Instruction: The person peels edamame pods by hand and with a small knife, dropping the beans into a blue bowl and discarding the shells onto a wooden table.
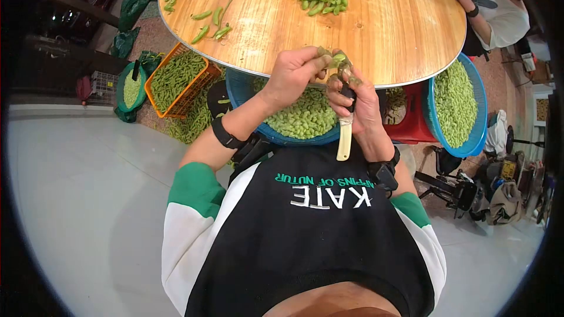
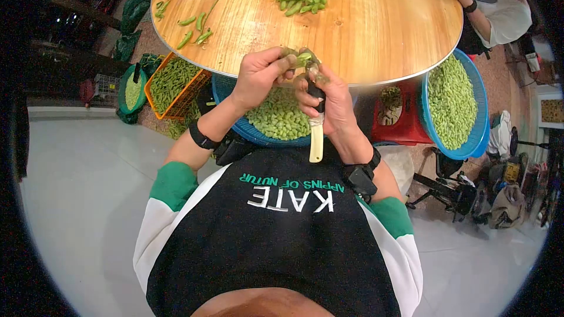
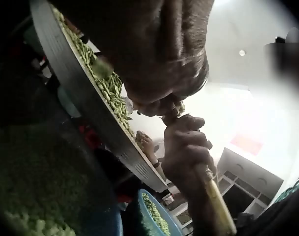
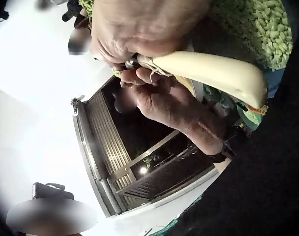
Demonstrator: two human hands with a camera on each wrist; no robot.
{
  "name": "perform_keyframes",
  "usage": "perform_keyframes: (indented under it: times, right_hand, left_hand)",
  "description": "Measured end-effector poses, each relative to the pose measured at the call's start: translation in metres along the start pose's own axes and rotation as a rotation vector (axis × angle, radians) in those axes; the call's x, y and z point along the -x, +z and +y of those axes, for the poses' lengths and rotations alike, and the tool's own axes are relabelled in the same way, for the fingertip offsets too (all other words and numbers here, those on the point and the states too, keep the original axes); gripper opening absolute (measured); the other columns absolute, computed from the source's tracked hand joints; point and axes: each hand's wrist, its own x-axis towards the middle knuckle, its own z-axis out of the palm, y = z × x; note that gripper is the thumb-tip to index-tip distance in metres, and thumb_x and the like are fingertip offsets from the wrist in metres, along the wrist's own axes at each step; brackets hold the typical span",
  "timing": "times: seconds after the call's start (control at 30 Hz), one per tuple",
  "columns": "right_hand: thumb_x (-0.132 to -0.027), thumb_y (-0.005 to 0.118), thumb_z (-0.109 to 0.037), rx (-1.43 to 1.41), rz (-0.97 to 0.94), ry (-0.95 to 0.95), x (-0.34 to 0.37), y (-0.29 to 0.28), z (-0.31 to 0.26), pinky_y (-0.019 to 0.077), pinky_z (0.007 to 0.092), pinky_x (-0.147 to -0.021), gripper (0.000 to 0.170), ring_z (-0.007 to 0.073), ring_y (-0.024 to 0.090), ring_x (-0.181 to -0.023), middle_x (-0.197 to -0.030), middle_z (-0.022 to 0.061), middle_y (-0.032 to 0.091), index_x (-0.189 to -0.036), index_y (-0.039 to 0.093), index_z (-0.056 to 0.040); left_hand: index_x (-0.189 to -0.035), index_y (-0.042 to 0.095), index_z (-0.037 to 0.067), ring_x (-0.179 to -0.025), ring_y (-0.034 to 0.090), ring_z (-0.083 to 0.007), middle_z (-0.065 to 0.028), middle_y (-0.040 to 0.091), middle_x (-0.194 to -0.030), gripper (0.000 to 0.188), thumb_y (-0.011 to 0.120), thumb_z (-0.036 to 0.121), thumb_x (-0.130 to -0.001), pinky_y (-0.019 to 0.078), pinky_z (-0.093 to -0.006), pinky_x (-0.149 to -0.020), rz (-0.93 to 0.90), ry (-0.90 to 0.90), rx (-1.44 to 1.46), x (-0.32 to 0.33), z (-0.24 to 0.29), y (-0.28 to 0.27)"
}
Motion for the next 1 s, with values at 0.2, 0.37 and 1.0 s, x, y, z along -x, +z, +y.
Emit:
perform_keyframes:
  times: [0.2,0.37,1.0]
  right_hand:
    - [-0.093,0.053,-0.009,0.755,0.172,-0.250,-0.004,-0.012,0.001,0.0419,0.0209,-0.046,0.033,0.0091,0.052,-0.061,-0.090,0.0060,0.060,-0.125,0.051,-0.0019]
    - [-0.083,0.062,0.000,1.438,0.176,-0.780,-0.014,-0.015,0.007,0.0497,0.0321,-0.067,0.032,0.0209,0.059,-0.071,-0.087,0.0115,0.060,-0.113,0.054,0.0033]
    - [-0.071,0.066,0.001,1.717,-0.270,-0.609,-0.001,-0.012,-0.006,0.0478,0.0360,-0.059,0.018,0.0298,0.059,-0.065,-0.076,0.0135,0.056,-0.084,0.054,-0.0013]
  left_hand:
    - [-0.093,0.064,0.000,-0.062,0.048,-0.0025,0.0036,0.059,-0.074,0.013,0.054,0.009,-0.093,0.0405,-0.0195,-0.053,-0.092,-0.039,-0.172,0.004,0.003,-0.002]
    - [-0.087,0.060,-0.003,-0.063,0.059,-0.0219,-0.0150,0.062,-0.074,0.010,0.055,0.006,-0.085,0.0458,-0.0340,-0.057,-0.013,0.264,-0.588,0.009,-0.003,0.002]
    - [-0.078,0.064,0.003,-0.088,0.055,-0.0347,-0.0175,0.057,-0.088,0.013,0.054,0.000,-0.071,0.0465,-0.0413,-0.078,0.157,0.462,-1.419,0.022,0.037,-0.090]
